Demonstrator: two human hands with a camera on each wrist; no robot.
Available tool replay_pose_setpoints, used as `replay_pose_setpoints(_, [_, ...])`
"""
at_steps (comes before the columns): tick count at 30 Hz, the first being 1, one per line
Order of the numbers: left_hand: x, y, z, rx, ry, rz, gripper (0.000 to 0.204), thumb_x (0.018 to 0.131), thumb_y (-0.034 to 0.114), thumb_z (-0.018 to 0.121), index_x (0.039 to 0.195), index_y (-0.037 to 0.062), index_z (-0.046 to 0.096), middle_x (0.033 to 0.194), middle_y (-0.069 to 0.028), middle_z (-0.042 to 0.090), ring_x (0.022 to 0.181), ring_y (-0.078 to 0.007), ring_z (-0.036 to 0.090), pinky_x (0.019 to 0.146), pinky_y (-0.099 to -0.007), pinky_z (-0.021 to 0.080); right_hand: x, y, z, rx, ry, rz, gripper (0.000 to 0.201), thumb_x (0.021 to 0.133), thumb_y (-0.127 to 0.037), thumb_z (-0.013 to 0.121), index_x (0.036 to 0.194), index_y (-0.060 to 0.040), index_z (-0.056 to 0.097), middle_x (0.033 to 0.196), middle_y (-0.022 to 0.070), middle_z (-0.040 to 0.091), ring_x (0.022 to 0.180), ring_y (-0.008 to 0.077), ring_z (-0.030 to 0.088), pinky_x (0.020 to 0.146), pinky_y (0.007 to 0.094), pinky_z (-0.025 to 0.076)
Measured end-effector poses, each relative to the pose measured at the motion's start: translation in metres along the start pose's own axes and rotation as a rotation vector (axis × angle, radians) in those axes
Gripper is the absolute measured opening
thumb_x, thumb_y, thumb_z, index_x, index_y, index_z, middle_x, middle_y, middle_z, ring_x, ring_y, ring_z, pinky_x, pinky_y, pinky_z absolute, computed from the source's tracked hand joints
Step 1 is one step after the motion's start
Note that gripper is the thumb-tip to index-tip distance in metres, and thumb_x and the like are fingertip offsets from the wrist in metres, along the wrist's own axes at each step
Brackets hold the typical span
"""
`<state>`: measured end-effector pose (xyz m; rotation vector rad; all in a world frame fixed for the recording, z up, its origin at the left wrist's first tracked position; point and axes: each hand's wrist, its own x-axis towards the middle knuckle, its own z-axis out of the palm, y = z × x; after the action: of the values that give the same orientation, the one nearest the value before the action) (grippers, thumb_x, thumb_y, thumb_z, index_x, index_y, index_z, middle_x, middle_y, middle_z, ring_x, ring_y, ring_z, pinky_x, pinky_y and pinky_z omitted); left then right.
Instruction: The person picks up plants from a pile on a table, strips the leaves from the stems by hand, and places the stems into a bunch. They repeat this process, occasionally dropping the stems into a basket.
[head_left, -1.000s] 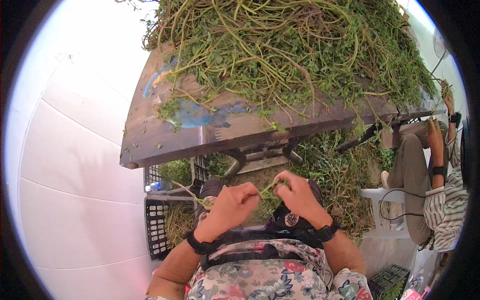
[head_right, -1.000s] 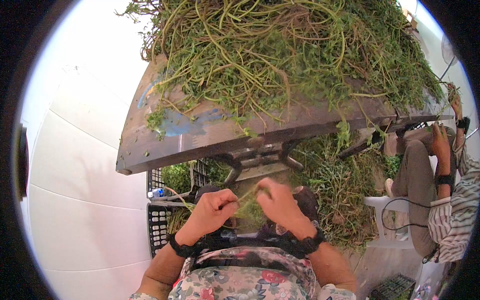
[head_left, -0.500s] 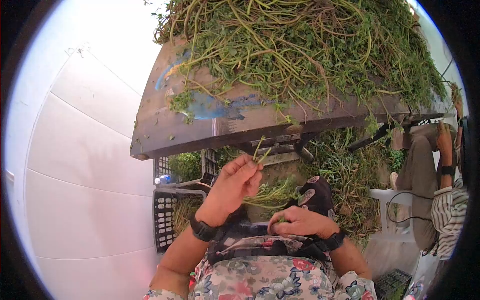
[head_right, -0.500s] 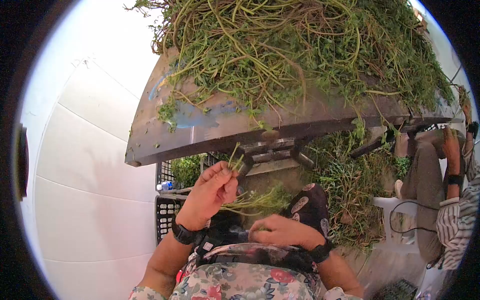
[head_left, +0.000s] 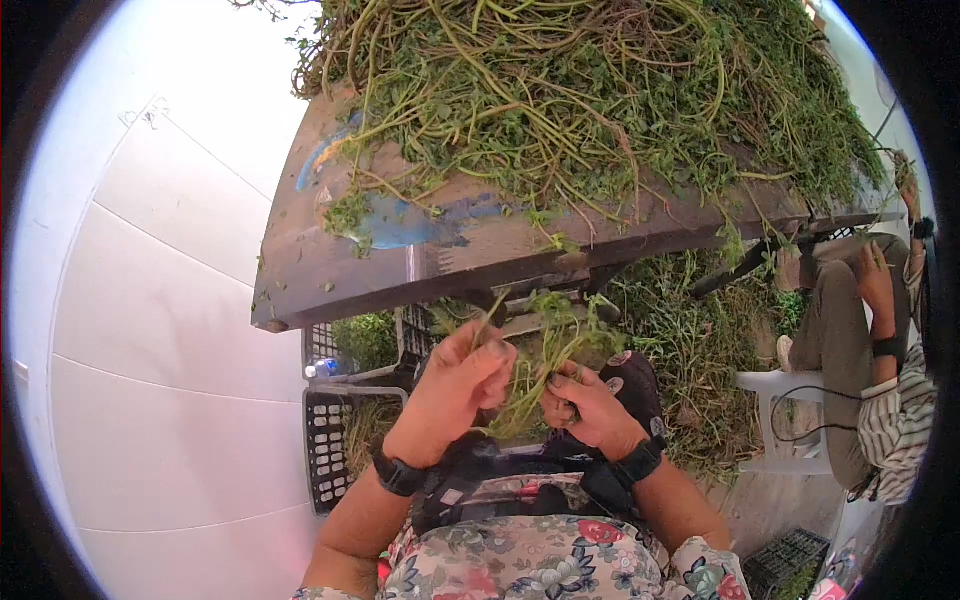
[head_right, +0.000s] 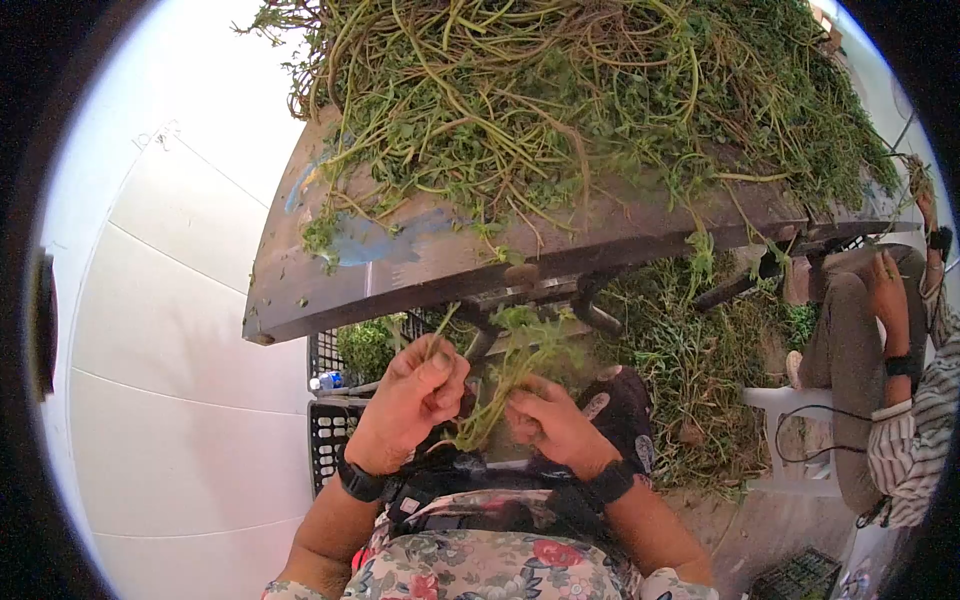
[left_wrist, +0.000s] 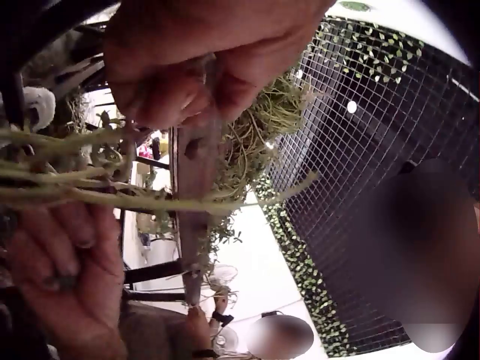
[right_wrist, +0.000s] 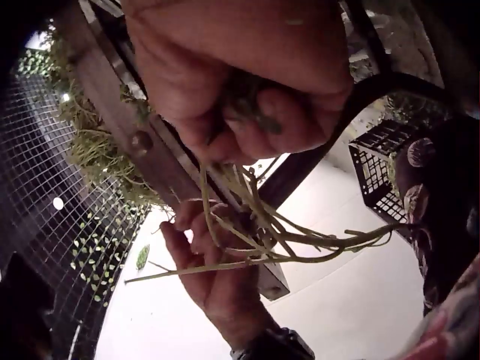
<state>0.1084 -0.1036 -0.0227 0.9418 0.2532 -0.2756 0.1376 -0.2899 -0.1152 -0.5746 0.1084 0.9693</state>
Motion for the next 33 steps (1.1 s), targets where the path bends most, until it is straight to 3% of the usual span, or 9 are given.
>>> replay_pose_setpoints(3, [0.004,-0.018,-0.019,0.362,0.070,0.167,0.025,0.084,0.021,0.062,0.100,0.0053,0.051,0.093,-0.0028,0.055,0.077,-0.0115,0.052,0.067,-0.0265,0.044,-0.002,-0.005,0.007,-0.121,0.044,-0.048,0.010,0.089,-0.011,0.054,0.098,-0.0098,0.056,0.064,-0.0015,0.045,0.051,0.0062,0.036,0.046,0.0228,0.027])
replay_pose_setpoints(7, [-0.002,-0.033,-0.021,0.386,-0.038,0.021,0.042,0.084,0.017,0.062,0.119,0.0031,0.045,0.108,-0.0019,0.051,0.093,-0.0086,0.047,0.079,-0.0245,0.040,-0.008,-0.011,0.023,-0.312,0.039,-0.119,0.011,0.088,-0.013,0.054,0.096,-0.0068,0.056,0.065,-0.0047,0.045,0.054,0.0036,0.037,0.047,0.0208,0.028])
replay_pose_setpoints(14, [-0.002,-0.026,0.002,0.324,-0.168,0.113,0.046,0.086,0.017,0.060,0.125,0.0032,0.041,0.115,-0.0035,0.051,0.105,-0.0099,0.045,0.090,-0.0273,0.038,-0.006,-0.015,0.031,-0.697,0.082,-0.217,0.018,0.087,-0.016,0.055,0.101,-0.0049,0.058,0.074,-0.0028,0.054,0.063,0.0036,0.047,0.055,0.0207,0.038])
replay_pose_setpoints(17, [-0.003,-0.021,0.011,0.656,-0.149,0.237,0.037,0.086,0.011,0.057,0.120,0.0022,0.047,0.108,-0.0031,0.054,0.095,-0.0088,0.051,0.083,-0.0260,0.042,-0.003,-0.003,0.028,-0.872,0.191,-0.455,0.021,0.086,-0.015,0.055,0.103,-0.0032,0.058,0.085,0.0006,0.059,0.073,0.0071,0.052,0.063,0.0226,0.043])
replay_pose_setpoints(20, [-0.001,-0.024,0.009,0.659,-0.006,0.131,0.030,0.085,0.006,0.055,0.114,0.0014,0.052,0.095,-0.0031,0.058,0.079,-0.0084,0.055,0.070,-0.0233,0.046,-0.009,-0.014,0.048,-0.814,0.168,-0.344,0.021,0.084,-0.012,0.055,0.103,-0.0023,0.058,0.090,0.0021,0.060,0.077,0.0094,0.054,0.067,0.0244,0.045])
replay_pose_setpoints(23, [-0.002,-0.015,0.014,0.885,0.110,0.274,0.029,0.084,0.006,0.054,0.112,0.0002,0.053,0.083,0.0002,0.058,0.062,-0.0048,0.052,0.057,-0.0215,0.046,-0.008,-0.015,0.037,-0.966,0.129,-0.304,0.022,0.083,-0.009,0.055,0.104,-0.0021,0.058,0.088,0.0021,0.060,0.077,0.0091,0.054,0.067,0.0247,0.045])
replay_pose_setpoints(26, [-0.007,-0.003,0.011,0.883,0.092,0.199,0.025,0.084,0.005,0.055,0.108,-0.0004,0.054,0.076,-0.0022,0.055,0.054,-0.0074,0.051,0.052,-0.0224,0.044,-0.019,-0.020,0.022,-0.899,0.223,-0.397,0.021,0.083,-0.008,0.054,0.103,-0.0027,0.058,0.081,0.0019,0.058,0.069,0.0085,0.052,0.059,0.0238,0.043])
replay_pose_setpoints(28, [-0.008,0.002,0.003,1.141,0.040,0.332,0.024,0.082,0.005,0.056,0.105,0.0001,0.056,0.078,-0.0056,0.058,0.058,-0.0134,0.056,0.056,-0.0246,0.046,-0.026,-0.028,0.013,-0.434,0.467,-0.369,0.015,0.084,-0.009,0.054,0.098,-0.0039,0.058,0.072,0.0002,0.053,0.059,0.0077,0.045,0.052,0.0224,0.038])
replay_pose_setpoints(33, [-0.004,-0.002,0.004,1.390,-0.102,0.638,0.026,0.076,0.004,0.058,0.103,0.0033,0.057,0.090,-0.0117,0.063,0.080,-0.0283,0.062,0.069,-0.0331,0.049,-0.043,-0.078,0.018,-0.410,0.433,-0.641,0.011,0.088,-0.015,0.054,0.093,-0.0049,0.056,0.065,-0.0028,0.048,0.054,0.0049,0.037,0.048,0.0212,0.031])
